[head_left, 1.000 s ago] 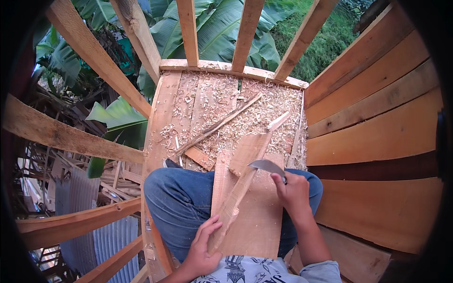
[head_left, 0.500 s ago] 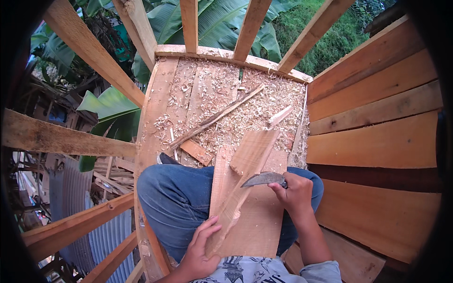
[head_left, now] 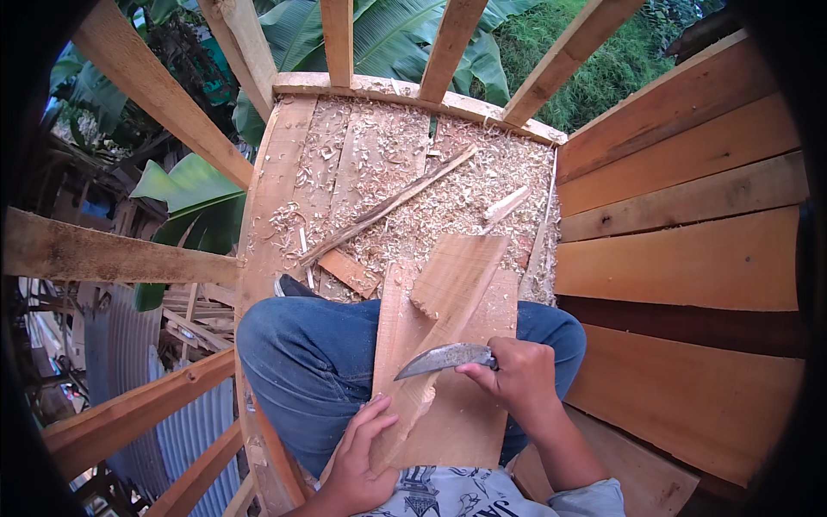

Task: The person sits cross-legged on a wooden platform and uses a curved knife to carve a rectangular piece of wood. They hold the wood on their lap and repeatedly shave off thin strips, creating a pile of wood shavings.

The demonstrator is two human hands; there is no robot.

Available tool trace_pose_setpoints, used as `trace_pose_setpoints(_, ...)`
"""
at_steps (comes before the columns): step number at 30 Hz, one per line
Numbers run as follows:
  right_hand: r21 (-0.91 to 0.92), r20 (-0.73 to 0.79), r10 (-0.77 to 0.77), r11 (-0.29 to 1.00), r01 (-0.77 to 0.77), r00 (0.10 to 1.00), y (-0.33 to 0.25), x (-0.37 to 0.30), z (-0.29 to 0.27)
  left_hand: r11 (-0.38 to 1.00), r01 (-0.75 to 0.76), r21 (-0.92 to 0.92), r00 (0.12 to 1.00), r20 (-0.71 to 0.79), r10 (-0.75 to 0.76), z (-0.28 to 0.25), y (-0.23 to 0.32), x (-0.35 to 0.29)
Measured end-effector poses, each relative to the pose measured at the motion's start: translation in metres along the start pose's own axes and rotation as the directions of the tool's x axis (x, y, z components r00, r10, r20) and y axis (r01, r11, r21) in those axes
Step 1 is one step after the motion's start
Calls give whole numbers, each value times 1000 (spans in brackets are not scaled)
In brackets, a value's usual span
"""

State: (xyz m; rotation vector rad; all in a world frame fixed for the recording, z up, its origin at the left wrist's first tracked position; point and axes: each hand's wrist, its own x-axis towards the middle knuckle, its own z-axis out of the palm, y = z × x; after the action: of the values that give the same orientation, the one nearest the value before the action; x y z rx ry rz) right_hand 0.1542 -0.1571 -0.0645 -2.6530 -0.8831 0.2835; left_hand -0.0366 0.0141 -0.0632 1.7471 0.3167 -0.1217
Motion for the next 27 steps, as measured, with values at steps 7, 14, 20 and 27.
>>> trace_pose_setpoints(7, -53, -285, 521, 829, -556, 805, 83, 25, -40, 998, -42, 45, 999, 23, 41, -1, 3, -2)
trace_pose_setpoints(14, -81, 62, 47, 996, -42, 997, -11, -19, -19, 997, -55, 61, 998, 25, 54, 1, -1, 0)
trace_pose_setpoints(20, -147, -130, 229, 958, -247, 965, 31, -1, -20, 997, -47, 66, 999, 22, 46, -1, 4, 0)
trace_pose_setpoints(27, 11, -136, 350, 936, -351, 927, 33, -3, -43, 999, -34, -23, 999, -6, 34, 0, 1, -2)
